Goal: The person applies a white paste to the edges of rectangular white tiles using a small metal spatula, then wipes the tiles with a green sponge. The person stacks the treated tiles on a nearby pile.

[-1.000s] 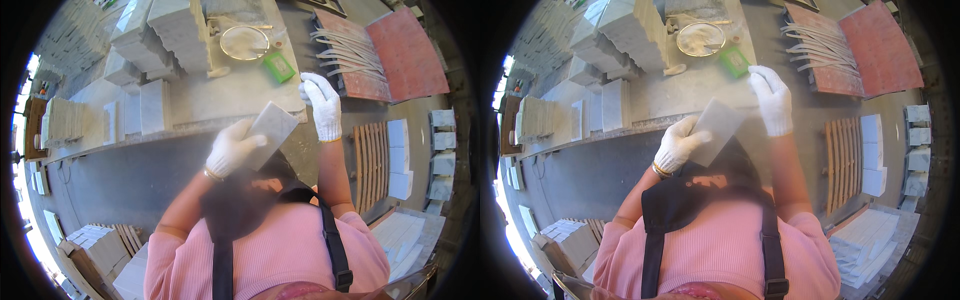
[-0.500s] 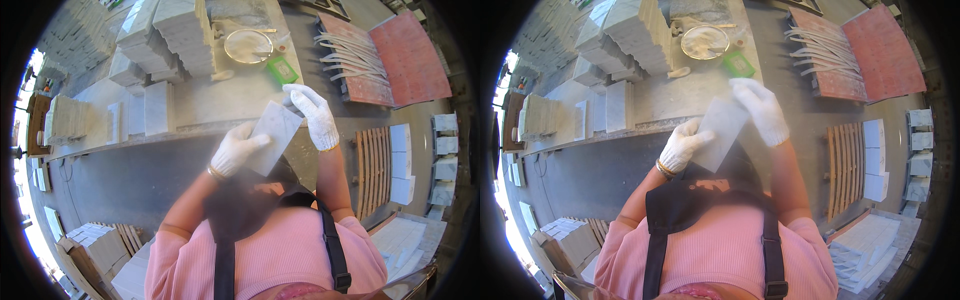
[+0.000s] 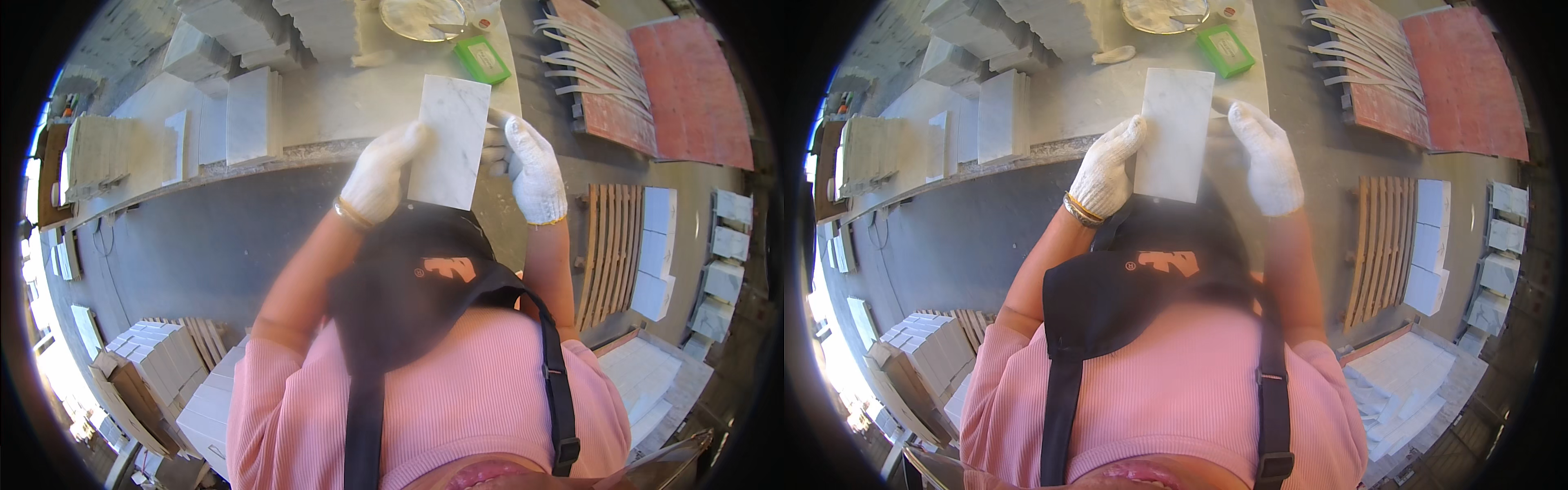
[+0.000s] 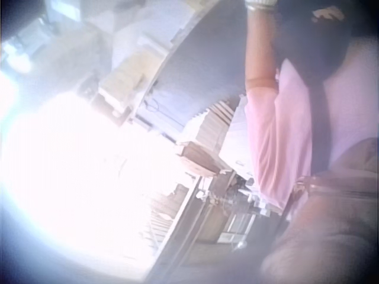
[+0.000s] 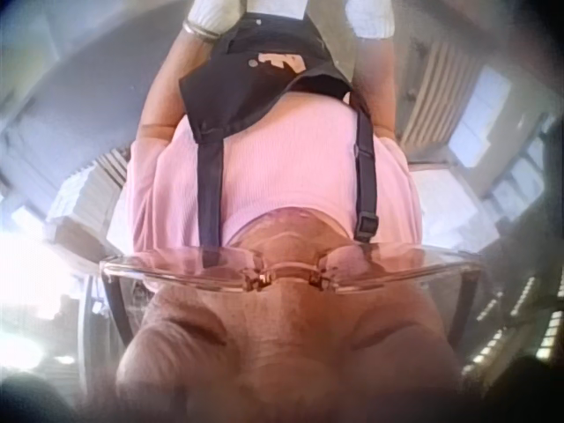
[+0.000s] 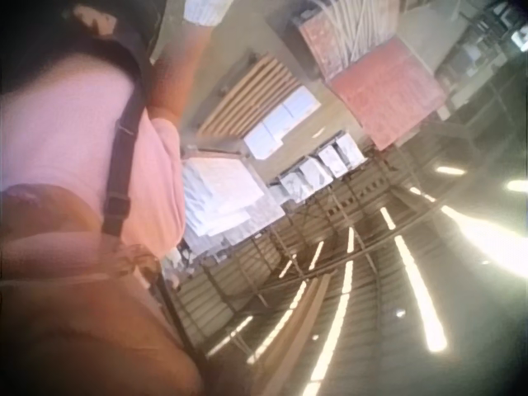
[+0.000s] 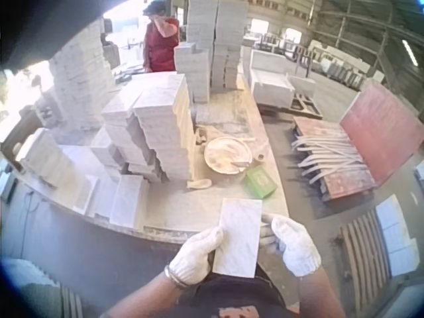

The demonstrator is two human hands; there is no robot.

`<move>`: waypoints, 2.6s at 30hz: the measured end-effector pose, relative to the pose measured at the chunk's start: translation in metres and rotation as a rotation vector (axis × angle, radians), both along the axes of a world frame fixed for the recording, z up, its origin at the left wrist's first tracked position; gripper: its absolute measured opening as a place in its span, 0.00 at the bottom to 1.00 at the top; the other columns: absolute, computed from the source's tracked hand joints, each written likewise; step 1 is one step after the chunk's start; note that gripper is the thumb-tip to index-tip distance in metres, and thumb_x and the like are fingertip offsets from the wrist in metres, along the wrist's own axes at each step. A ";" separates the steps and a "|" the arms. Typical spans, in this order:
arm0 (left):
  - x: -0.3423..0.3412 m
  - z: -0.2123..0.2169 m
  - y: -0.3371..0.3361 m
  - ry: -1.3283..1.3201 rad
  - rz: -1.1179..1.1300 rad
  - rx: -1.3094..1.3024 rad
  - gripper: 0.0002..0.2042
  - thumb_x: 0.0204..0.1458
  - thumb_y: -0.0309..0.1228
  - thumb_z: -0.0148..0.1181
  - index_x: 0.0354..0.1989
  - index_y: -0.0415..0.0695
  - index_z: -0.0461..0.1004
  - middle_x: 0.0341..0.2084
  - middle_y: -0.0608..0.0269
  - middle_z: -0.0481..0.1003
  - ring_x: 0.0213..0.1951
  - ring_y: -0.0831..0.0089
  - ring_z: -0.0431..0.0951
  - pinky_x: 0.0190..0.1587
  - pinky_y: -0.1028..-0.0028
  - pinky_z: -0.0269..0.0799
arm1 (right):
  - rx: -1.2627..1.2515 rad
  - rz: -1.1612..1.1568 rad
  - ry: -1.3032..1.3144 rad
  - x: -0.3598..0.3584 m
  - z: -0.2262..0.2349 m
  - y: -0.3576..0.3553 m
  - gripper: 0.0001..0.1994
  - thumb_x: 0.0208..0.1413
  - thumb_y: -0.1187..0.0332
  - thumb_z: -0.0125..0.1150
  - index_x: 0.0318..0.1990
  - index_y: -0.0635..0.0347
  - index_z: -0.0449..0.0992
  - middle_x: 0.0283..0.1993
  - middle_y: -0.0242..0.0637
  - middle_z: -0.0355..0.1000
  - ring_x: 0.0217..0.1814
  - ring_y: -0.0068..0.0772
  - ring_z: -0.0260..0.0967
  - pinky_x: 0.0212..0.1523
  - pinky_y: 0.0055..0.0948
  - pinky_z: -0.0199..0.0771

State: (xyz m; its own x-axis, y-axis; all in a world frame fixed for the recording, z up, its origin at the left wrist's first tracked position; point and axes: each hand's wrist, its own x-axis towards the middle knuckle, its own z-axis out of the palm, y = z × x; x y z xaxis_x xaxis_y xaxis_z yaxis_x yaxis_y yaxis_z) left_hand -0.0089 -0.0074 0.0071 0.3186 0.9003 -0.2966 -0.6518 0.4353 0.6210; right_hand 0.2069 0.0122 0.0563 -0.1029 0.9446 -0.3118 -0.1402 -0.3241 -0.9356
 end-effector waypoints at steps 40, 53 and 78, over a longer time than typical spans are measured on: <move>-0.005 -0.005 -0.009 0.103 -0.026 0.022 0.15 0.64 0.39 0.60 0.49 0.39 0.75 0.43 0.67 0.77 0.45 0.76 0.75 0.53 0.72 0.72 | 0.216 -0.068 -0.142 0.005 0.008 0.049 0.16 0.67 0.59 0.58 0.46 0.65 0.81 0.36 0.38 0.79 0.30 0.25 0.75 0.28 0.22 0.71; 0.000 0.001 0.009 0.133 0.055 0.081 0.18 0.66 0.37 0.57 0.56 0.35 0.74 0.46 0.64 0.77 0.49 0.74 0.75 0.57 0.72 0.69 | 0.119 0.124 -0.005 -0.013 -0.006 0.001 0.30 0.62 0.56 0.65 0.65 0.68 0.70 0.54 0.36 0.77 0.45 0.20 0.72 0.42 0.19 0.70; -0.103 0.039 -0.023 0.464 0.293 0.113 0.22 0.66 0.40 0.56 0.60 0.35 0.74 0.48 0.62 0.80 0.47 0.77 0.78 0.51 0.74 0.73 | 0.081 0.229 -0.057 0.023 -0.024 0.003 0.35 0.51 0.74 0.66 0.70 0.64 0.64 0.49 0.39 0.76 0.44 0.26 0.74 0.38 0.23 0.72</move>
